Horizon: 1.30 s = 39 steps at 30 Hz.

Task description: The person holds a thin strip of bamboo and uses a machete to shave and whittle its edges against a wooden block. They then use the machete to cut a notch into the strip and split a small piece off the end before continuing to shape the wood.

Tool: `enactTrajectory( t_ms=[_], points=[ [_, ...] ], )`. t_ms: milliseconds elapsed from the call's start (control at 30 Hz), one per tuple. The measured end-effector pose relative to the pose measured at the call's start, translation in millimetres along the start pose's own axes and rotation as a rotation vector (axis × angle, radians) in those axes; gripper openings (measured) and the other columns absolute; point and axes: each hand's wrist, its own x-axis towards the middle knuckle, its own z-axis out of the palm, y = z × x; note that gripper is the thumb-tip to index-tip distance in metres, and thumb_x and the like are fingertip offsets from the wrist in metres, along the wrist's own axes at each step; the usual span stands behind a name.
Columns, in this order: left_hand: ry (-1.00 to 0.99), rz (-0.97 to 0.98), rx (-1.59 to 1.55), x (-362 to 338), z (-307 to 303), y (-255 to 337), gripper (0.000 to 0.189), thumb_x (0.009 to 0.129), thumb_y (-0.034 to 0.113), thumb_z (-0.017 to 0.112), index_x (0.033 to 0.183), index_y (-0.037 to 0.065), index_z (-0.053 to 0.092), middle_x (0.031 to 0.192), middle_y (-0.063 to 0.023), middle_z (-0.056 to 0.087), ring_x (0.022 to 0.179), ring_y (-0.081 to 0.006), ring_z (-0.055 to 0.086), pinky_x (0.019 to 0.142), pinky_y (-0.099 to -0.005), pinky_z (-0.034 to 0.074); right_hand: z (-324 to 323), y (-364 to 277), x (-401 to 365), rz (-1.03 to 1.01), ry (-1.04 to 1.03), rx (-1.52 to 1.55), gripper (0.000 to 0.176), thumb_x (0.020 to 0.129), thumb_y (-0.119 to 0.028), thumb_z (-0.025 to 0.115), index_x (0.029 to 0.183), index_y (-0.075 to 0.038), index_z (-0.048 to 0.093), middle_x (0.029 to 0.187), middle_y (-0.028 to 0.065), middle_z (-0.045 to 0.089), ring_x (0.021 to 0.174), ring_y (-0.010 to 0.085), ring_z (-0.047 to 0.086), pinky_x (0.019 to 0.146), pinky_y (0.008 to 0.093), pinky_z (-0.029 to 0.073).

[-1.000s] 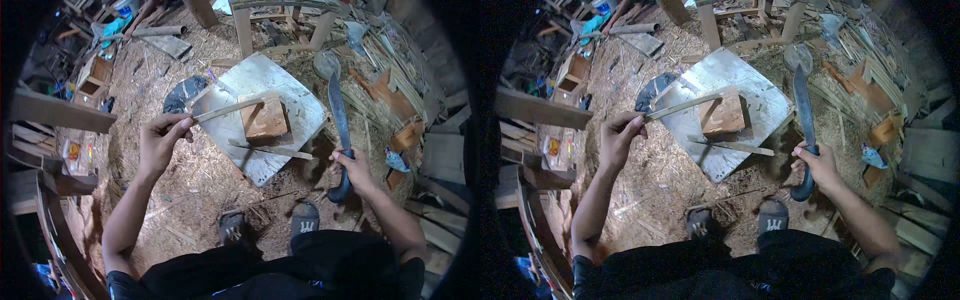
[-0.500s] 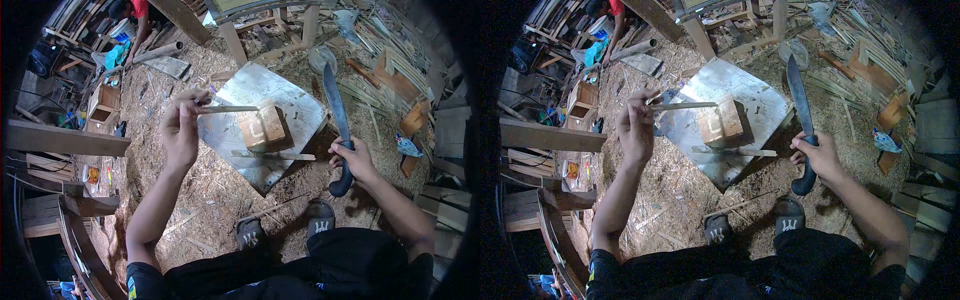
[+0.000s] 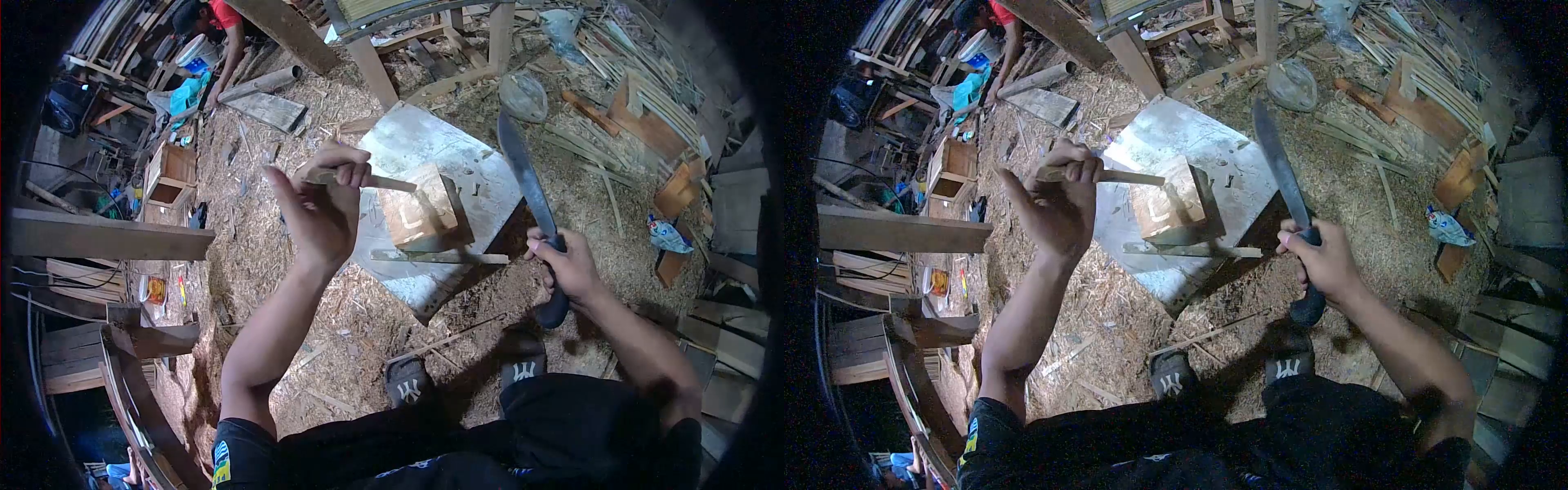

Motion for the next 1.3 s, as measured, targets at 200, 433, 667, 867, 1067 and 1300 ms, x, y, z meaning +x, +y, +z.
enactTrajectory(
  t_ms=[200, 433, 667, 867, 1067, 1300],
  points=[
    [0.154, -0.05, -0.024, -21.6, -9.3, 1.0, 0.07, 0.105, 0.057, 0.033, 0.095, -0.004, 0.067, 0.094, -0.0114, 0.052, 0.091, -0.0248, 0.051, 0.089, -0.0395, 0.041, 19.1, -13.6, 0.6, -0.05, -0.089, -0.036, 0.031, 0.102, -0.023, 0.056, 0.126, -0.002, 0.057, 0.077, 0.0088, 0.067, 0.042, 0.0076, 0.049, 0.037, 0.0246, 0.039],
    [0.186, 0.237, 0.17, -41.6, -3.1, -9.1, 0.06, 0.108, 0.041, 0.039, 0.087, -0.011, 0.061, 0.09, -0.0155, 0.055, 0.085, -0.0277, 0.063, 0.078, -0.0402, 0.056, 58.0, -25.6, -1.0, -0.215, -0.216, -0.003, 0.055, 0.106, -0.024, 0.049, 0.157, -0.014, 0.03, 0.077, 0.009, 0.066, 0.041, 0.006, 0.047, 0.037, 0.0223, 0.04],
    [0.278, 0.325, 0.135, -35.4, 0.3, -14.8, 0.054, 0.106, 0.043, 0.044, 0.078, -0.003, 0.046, 0.077, -0.0129, 0.05, 0.063, -0.0228, 0.055, 0.059, -0.0385, 0.054, 77.5, -25.1, -3.3, -0.22, -0.273, 0.015, 0.051, 0.107, -0.024, 0.049, 0.155, -0.016, 0.036, 0.073, 0.0046, 0.059, 0.042, 0.0061, 0.048, 0.038, 0.0229, 0.041],
    [0.248, 0.226, -0.054, -34.3, -0.7, -16.7, 0.066, 0.102, 0.06, 0.035, 0.07, 0.004, 0.043, 0.058, -0.0069, 0.041, 0.048, -0.0183, 0.041, 0.049, -0.0327, 0.038, 79.7, -24.7, -5.1, -0.201, -0.277, -0.019, 0.052, 0.106, -0.022, 0.049, 0.156, -0.019, 0.035, 0.074, 0.0045, 0.06, 0.042, 0.006, 0.047, 0.04, 0.0235, 0.042],
    [0.228, 0.127, -0.079, -43.0, 7.3, -14.2, 0.08, 0.099, 0.071, 0.024, 0.055, 0.006, 0.04, 0.05, -0.0076, 0.04, 0.043, -0.0189, 0.036, 0.048, -0.0319, 0.032, 73.7, -29.8, -13.0, -0.349, -0.213, -0.22, 0.056, 0.104, -0.02, 0.053, 0.156, -0.016, 0.035, 0.087, 0.0109, 0.068, 0.054, 0.0098, 0.057, 0.048, 0.0283, 0.05],
    [0.05, 0.109, -0.033, -48.0, 4.3, -9.9, 0.073, 0.105, 0.059, 0.021, 0.05, 0.014, 0.036, 0.043, -0.0059, 0.041, 0.04, -0.0221, 0.045, 0.063, -0.036, 0.04, 70.9, -26.7, -17.7, -0.516, -0.289, -0.55, 0.057, 0.1, -0.015, 0.057, 0.153, -0.011, 0.038, 0.137, 0.0253, 0.057, 0.119, 0.0365, 0.061, 0.095, 0.0406, 0.052]
  ],
)
